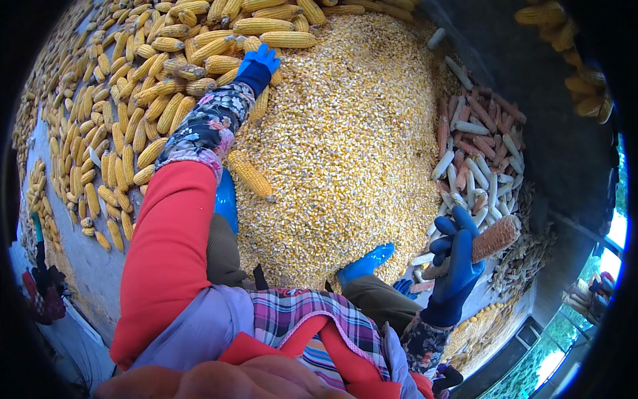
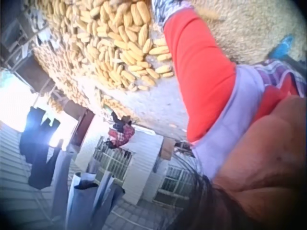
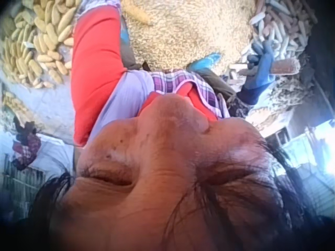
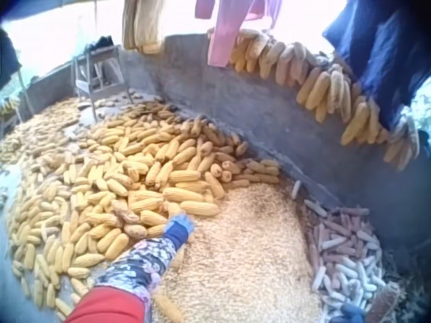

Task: The person sits among piles of corn and uses a handheld corn sheller to remove kernels from cobs one by one. Kernels fall into a central pile while stripped cobs are tossed aside.

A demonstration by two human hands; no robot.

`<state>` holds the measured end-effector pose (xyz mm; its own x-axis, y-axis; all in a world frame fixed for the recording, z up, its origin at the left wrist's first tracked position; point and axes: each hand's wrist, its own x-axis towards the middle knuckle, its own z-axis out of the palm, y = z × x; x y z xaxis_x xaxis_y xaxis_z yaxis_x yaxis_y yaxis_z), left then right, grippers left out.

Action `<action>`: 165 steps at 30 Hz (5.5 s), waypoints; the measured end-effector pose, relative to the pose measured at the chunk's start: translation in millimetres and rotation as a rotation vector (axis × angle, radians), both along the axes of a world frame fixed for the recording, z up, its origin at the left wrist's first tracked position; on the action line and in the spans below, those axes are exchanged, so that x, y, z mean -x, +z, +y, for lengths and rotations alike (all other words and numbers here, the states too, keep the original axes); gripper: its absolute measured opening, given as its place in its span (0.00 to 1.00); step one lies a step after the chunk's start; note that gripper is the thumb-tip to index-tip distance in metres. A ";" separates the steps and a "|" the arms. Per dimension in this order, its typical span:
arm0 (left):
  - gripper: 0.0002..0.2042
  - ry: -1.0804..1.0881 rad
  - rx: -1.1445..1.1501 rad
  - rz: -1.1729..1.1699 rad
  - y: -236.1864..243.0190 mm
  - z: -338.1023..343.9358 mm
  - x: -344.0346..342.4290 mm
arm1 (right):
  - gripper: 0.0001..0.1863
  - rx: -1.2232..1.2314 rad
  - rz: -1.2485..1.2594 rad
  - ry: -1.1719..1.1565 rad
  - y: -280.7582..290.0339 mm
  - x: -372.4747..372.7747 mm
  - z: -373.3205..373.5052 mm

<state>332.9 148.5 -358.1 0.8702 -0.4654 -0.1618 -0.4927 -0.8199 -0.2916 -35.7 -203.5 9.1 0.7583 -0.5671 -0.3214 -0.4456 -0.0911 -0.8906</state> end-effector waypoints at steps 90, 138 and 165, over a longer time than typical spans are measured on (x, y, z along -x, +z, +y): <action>0.20 0.243 1.130 1.416 393.4 -103.6 384.8 | 0.16 -0.660 -0.225 0.244 23.9 39.2 70.6; 0.20 0.337 1.281 1.320 367.4 -118.4 392.3 | 0.17 0.191 -0.416 0.321 -23.6 30.9 62.3; 0.25 0.219 1.269 0.756 338.8 -94.3 371.9 | 0.28 -0.443 -0.571 0.454 19.6 26.0 78.0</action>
<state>-39.0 54.2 -19.3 0.8368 -0.5125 -0.1926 -0.0348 -0.4009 0.9155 -61.7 -125.4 28.8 0.9949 -0.0813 0.0590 0.0782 0.2571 -0.9632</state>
